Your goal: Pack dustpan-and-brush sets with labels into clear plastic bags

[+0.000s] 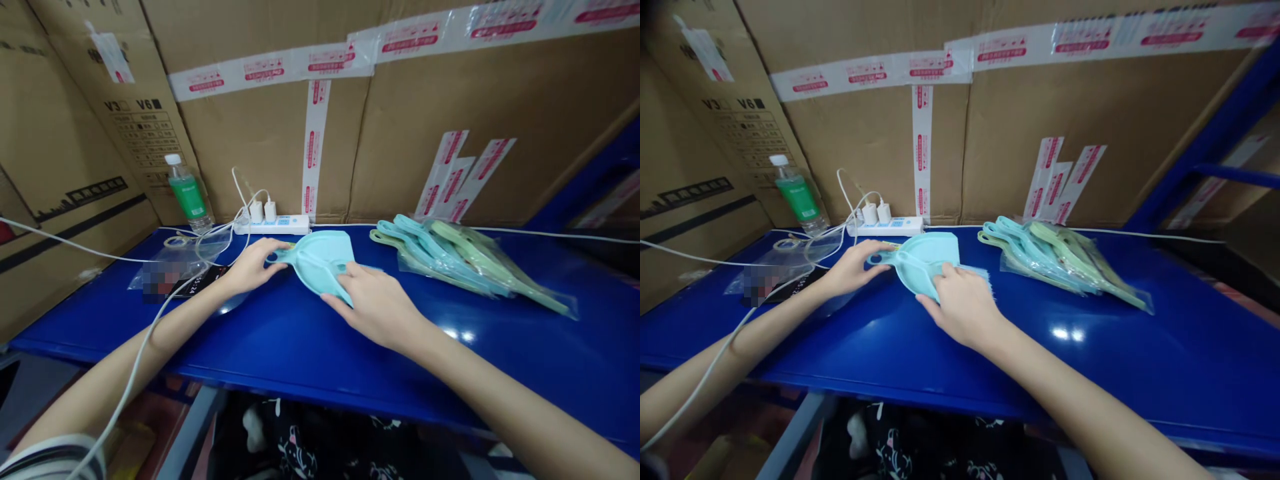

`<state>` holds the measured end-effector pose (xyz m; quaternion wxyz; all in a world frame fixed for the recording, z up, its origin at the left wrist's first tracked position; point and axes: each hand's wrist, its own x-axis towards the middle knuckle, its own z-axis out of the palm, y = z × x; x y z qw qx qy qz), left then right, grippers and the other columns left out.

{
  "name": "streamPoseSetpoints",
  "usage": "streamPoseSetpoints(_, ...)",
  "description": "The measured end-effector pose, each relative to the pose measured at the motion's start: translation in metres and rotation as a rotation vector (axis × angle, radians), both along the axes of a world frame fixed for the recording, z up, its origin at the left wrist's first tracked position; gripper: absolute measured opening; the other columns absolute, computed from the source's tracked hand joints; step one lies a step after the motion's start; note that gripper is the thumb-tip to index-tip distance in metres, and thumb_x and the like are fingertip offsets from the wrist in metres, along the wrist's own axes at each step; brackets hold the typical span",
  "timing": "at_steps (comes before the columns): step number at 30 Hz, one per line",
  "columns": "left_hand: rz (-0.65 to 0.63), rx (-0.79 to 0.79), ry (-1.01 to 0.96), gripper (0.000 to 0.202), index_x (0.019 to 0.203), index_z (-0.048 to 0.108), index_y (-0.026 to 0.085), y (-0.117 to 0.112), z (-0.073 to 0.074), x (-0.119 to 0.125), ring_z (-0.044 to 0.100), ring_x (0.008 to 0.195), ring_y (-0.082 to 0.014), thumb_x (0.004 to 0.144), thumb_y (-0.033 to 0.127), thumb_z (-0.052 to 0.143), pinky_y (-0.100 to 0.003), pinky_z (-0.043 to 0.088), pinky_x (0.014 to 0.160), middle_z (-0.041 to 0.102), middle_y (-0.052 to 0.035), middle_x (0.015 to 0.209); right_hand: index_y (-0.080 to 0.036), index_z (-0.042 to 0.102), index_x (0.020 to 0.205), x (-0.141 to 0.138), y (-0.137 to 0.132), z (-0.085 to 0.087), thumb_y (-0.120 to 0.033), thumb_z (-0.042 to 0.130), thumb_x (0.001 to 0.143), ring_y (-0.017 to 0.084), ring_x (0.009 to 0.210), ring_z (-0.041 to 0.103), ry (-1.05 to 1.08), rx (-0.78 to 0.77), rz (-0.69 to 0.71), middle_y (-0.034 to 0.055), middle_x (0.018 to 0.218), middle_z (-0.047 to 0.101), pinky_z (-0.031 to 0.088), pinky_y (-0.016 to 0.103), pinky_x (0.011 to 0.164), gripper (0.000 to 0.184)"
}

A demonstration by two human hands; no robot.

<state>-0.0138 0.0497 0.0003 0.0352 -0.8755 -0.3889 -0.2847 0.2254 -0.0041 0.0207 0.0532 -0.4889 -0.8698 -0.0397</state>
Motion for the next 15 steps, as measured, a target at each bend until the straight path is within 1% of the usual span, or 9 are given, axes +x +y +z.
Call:
streamPoseSetpoints(3,0.056,0.031,0.032,0.024,0.109,0.059,0.018,0.026,0.003,0.003,0.060,0.105,-0.0226,0.086,0.023,0.060,-0.043,0.047,0.091,0.067,-0.0080,0.109,-0.012,0.065,0.099,0.004,0.002,0.007,-0.040,0.030,0.096,0.027,0.086,0.064,-0.074,-0.029,-0.099,0.0162,0.104,0.062,0.046,0.035,0.069,0.045)
streamPoseSetpoints(6,0.141,0.003,0.065,0.025,0.110,0.059,0.015,0.054,0.005,0.011,0.058,0.108,-0.0241,0.085,0.017,0.059,-0.044,0.045,0.093,0.066,-0.0108,0.111,-0.013,0.066,0.101,0.004,0.003,0.009,-0.038,0.026,0.098,0.027,0.088,0.065,-0.108,-0.049,-0.135,0.0156,0.105,0.062,0.047,0.035,0.068,0.047)
streamPoseSetpoints(8,0.152,-0.006,0.075,0.025,0.110,0.060,0.014,0.071,0.005,0.018,0.058,0.107,-0.0237,0.086,0.016,0.056,-0.043,0.046,0.093,0.065,-0.0115,0.111,-0.014,0.066,0.101,0.004,0.001,0.009,-0.035,0.025,0.098,0.027,0.088,0.066,-0.111,-0.059,-0.132,0.0146,0.105,0.063,0.047,0.035,0.069,0.046)
streamPoseSetpoints(11,0.145,-0.021,0.102,0.024,0.109,0.061,0.015,0.092,0.005,0.028,0.059,0.104,-0.0227,0.086,0.016,0.055,-0.040,0.047,0.090,0.066,-0.0100,0.110,-0.014,0.067,0.098,0.003,-0.001,0.006,-0.030,0.026,0.098,0.026,0.088,0.066,-0.109,-0.076,-0.094,0.0139,0.102,0.064,0.048,0.036,0.070,0.044)
streamPoseSetpoints(15,0.151,-0.028,0.134,0.026,0.110,0.063,0.016,0.112,0.002,0.039,0.059,0.104,-0.0222,0.085,0.013,0.054,-0.040,0.046,0.092,0.066,-0.0089,0.111,-0.013,0.067,0.097,0.000,0.001,0.000,-0.030,0.032,0.097,0.027,0.087,0.066,-0.106,-0.115,-0.035,0.0139,0.101,0.064,0.049,0.036,0.070,0.040)
